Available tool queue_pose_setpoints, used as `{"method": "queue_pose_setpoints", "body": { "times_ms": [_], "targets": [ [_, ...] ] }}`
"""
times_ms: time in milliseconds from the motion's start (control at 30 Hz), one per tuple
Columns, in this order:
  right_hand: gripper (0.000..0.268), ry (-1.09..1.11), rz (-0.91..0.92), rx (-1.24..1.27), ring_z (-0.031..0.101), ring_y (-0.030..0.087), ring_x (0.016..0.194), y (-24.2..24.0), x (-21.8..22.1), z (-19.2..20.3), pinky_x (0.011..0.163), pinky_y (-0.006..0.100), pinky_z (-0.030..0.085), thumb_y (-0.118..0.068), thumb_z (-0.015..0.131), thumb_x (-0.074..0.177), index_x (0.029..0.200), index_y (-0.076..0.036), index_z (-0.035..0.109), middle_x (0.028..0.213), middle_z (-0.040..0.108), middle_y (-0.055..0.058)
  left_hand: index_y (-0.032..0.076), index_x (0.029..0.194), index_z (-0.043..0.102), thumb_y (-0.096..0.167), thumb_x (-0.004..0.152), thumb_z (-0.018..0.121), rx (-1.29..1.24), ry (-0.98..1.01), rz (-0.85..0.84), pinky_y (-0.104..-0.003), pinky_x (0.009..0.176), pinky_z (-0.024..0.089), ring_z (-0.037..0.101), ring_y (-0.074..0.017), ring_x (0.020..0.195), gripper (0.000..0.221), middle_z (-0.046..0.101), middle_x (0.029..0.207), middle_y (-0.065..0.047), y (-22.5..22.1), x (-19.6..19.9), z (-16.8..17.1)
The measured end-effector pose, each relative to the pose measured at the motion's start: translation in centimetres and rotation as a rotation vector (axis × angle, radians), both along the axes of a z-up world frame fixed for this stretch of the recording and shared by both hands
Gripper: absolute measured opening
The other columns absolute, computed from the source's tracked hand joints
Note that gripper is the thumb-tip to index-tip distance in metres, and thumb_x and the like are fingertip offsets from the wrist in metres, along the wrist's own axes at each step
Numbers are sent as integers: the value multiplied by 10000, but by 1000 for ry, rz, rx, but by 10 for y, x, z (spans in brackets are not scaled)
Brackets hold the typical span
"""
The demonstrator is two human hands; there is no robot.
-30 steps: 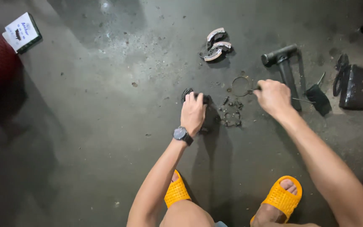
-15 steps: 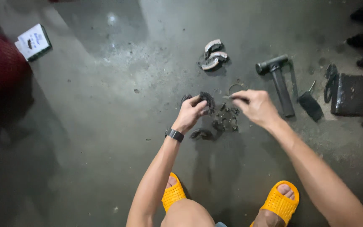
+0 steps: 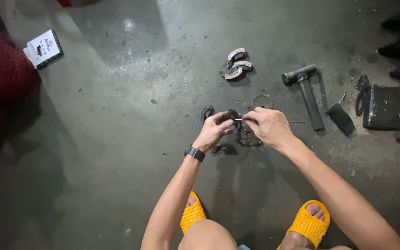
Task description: The person holds a small metal part against a spinning bench grinder, producing sparks while grinding it. They then carry the part across the workshop, sit on the floor, and fit brake shoes together with a metal ring, using a hammer and a wire brush on the parts laid out on the ground.
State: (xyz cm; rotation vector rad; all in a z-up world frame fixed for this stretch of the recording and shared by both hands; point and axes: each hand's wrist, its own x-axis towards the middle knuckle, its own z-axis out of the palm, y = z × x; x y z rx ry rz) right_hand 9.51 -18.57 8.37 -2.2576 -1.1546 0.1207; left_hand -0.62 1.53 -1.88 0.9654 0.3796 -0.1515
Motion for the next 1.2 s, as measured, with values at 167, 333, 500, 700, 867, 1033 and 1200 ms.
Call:
{"method": "queue_pose_setpoints", "body": {
  "times_ms": [167,333,500,700,867,1033,1200],
  "targets": [
    [284,515,-91,-44,696,184,631,5,-7,33,603,357,530,-314,845,739,895,-88,773,716,713,68,-18,1318,623,83,895,751,83,6,-114,-316,811,593,685,-123,946,454,708,1178,-72,8,-5,36],
    [354,656,-133,-90,532,73,534,2,-15,10,483,297,424,-290,915,702,683,-10,700,568,624,27,-37,1281,704,79,836,814,185,-14,-383,-254,774,552,657,-80,878,473,742,1025,-40,14,-8,37],
    [370,679,-82,119,477,60,557,-20,-24,-14,486,293,419,-216,931,685,647,5,636,547,585,42,-23,1223,726,98,833,828,315,-78,-384,-269,807,560,660,-83,888,420,759,1010,-42,19,9,38],
    [297,590,90,174,575,104,541,-22,-43,23,511,292,457,-241,908,704,696,-35,694,622,655,56,-12,1116,733,154,758,851,877,-45,-164,-317,808,574,717,-176,876,413,772,973,-109,30,21,13],
    [241,402,-260,-31,683,249,664,-34,34,-60,617,378,528,-265,842,822,862,-43,756,777,725,118,5,1077,719,154,715,852,1230,-111,-227,-418,803,550,685,-331,889,413,704,953,-168,29,9,8],
    [202,-21,-298,-347,709,379,882,-34,85,-90,763,492,557,-237,788,879,990,-70,772,925,737,157,32,1184,640,161,849,782,1630,-76,75,-488,885,521,589,-400,1055,387,605,1116,-192,37,6,16],
    [186,-26,-250,-503,722,368,886,-29,84,-82,768,488,567,-164,728,899,1068,-140,804,942,746,156,4,1168,602,220,831,801,1683,100,-20,-505,841,518,571,-417,1057,446,571,1115,-219,51,1,3]
  ]
}}
